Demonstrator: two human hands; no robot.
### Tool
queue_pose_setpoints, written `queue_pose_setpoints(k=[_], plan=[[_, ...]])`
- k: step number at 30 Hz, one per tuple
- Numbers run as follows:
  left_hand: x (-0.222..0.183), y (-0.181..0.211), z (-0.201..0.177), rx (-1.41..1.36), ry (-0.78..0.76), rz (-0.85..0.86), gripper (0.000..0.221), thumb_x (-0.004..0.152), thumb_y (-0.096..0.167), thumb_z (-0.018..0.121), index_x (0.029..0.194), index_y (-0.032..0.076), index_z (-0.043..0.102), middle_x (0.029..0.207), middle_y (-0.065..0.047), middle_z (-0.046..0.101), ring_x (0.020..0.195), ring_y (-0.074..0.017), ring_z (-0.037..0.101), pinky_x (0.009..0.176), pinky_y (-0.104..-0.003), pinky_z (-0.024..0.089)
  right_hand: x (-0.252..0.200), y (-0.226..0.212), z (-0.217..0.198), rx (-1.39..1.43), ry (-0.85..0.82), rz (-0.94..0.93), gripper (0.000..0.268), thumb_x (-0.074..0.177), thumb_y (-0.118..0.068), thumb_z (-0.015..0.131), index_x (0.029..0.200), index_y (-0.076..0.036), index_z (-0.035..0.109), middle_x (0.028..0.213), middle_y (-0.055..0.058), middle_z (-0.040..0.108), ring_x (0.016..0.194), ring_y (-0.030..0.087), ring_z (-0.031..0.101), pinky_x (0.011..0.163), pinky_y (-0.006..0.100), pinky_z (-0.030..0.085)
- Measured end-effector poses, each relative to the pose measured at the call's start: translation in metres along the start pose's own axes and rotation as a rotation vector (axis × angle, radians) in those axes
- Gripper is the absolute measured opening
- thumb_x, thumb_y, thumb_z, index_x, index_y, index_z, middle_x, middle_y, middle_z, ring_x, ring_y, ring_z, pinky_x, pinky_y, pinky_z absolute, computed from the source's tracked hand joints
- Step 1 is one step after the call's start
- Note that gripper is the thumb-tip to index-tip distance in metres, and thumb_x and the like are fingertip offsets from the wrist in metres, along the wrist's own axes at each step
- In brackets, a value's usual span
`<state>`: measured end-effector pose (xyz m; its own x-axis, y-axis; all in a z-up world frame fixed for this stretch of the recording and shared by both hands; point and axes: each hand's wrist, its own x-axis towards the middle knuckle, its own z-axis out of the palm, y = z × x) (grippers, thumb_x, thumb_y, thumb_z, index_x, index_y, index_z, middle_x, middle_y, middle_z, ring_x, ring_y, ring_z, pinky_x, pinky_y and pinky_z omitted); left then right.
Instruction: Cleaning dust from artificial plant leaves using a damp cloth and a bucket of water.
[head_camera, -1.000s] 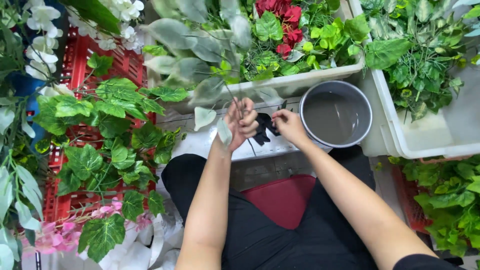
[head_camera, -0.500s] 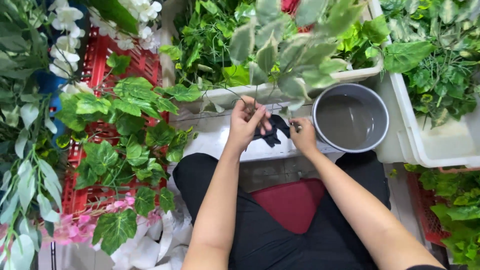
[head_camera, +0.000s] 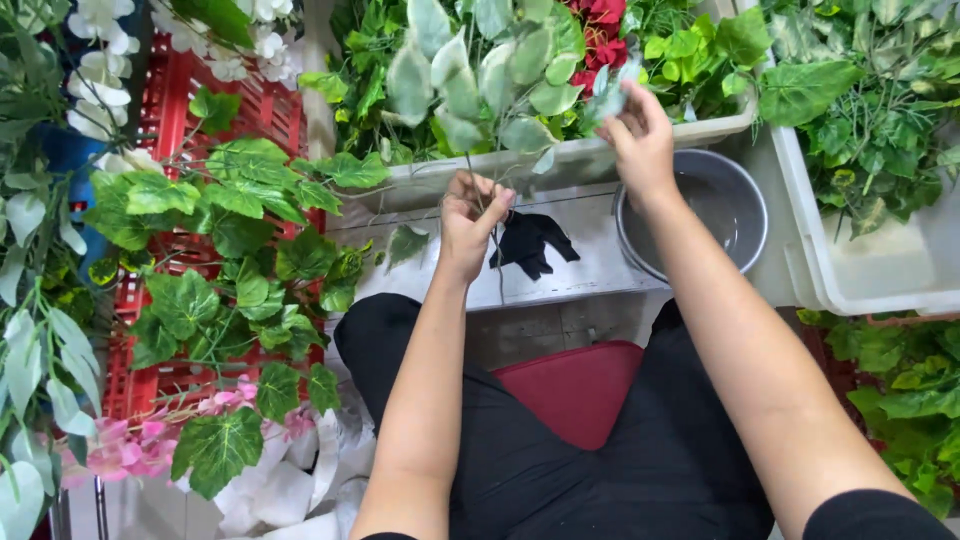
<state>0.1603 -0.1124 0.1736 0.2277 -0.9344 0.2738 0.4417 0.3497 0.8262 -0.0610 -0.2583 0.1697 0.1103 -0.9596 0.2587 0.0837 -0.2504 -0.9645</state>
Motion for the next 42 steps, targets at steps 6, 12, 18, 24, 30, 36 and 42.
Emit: queue_pose_setpoints(k=[6,12,18,24,30,36,42], plan=[[0.004,0.005,0.0,-0.252,-0.04,-0.108,0.029,0.098,0.005,0.064,0.083,0.015,0.042,0.065,0.0,0.039,0.059,-0.0137,0.044,0.063,-0.03,0.04,-0.02,-0.027,0.008,-0.201,-0.05,-0.129,0.035,0.096,0.011,0.051,0.125,-0.006,0.06,0.128,0.011,0.059,0.117,0.023,0.057,0.084,0.031,0.064],[0.001,0.0,0.004,-0.289,-0.014,-0.087,0.03,0.104,0.013,0.062,0.079,0.013,0.046,0.06,0.003,0.044,0.055,-0.0087,0.05,0.063,-0.026,0.049,-0.084,-0.032,0.037,0.114,-0.22,0.193,0.043,0.108,-0.03,0.051,0.145,-0.008,0.057,0.136,0.011,0.062,0.127,0.022,0.056,0.103,0.045,0.053],[-0.001,0.008,0.007,-0.132,-0.06,-0.116,0.032,0.103,0.013,0.064,0.075,0.01,0.05,0.051,0.001,0.045,0.043,-0.0091,0.049,0.055,-0.026,0.047,-0.104,-0.03,0.043,0.35,-0.202,0.402,0.033,0.095,-0.005,0.072,0.127,0.0,0.064,0.106,0.013,0.072,0.092,0.026,0.075,0.08,0.039,0.066],[-0.001,-0.001,0.003,0.174,-0.035,-0.075,0.023,0.104,0.017,0.066,0.118,0.0,0.07,0.053,-0.005,0.055,0.051,-0.0094,0.056,0.057,-0.021,0.048,-0.096,-0.019,0.028,0.24,-0.144,0.215,0.024,0.094,-0.001,0.076,0.115,0.003,0.067,0.097,0.015,0.073,0.08,0.018,0.075,0.072,0.031,0.067],[0.007,-0.02,-0.019,0.292,0.082,-0.029,0.013,0.103,0.02,0.067,0.11,0.01,0.072,0.094,-0.009,0.077,0.079,-0.012,0.073,0.076,-0.027,0.061,-0.106,0.009,0.043,0.16,-0.02,0.453,0.026,0.105,-0.016,0.054,0.129,-0.009,0.059,0.093,0.012,0.073,0.086,0.02,0.072,0.067,0.026,0.058],[0.007,0.002,0.006,0.086,0.091,-0.068,0.017,0.11,0.024,0.053,0.113,0.007,0.055,0.114,-0.016,0.076,0.106,-0.0221,0.073,0.092,-0.032,0.06,-0.144,0.077,0.065,-0.908,-0.492,0.238,0.084,0.087,-0.042,0.079,0.16,-0.025,0.039,0.161,0.037,0.022,0.146,0.065,0.021,0.109,0.078,0.032],[0.008,-0.009,-0.008,0.038,0.06,-0.174,0.022,0.111,0.027,0.049,0.125,0.01,0.051,0.119,-0.022,0.073,0.108,-0.031,0.073,0.084,-0.031,0.064,-0.179,0.167,0.057,-1.052,-0.574,-0.073,0.025,0.086,-0.024,0.074,0.11,-0.021,0.068,0.129,0.004,0.063,0.126,0.028,0.057,0.102,0.042,0.043]])
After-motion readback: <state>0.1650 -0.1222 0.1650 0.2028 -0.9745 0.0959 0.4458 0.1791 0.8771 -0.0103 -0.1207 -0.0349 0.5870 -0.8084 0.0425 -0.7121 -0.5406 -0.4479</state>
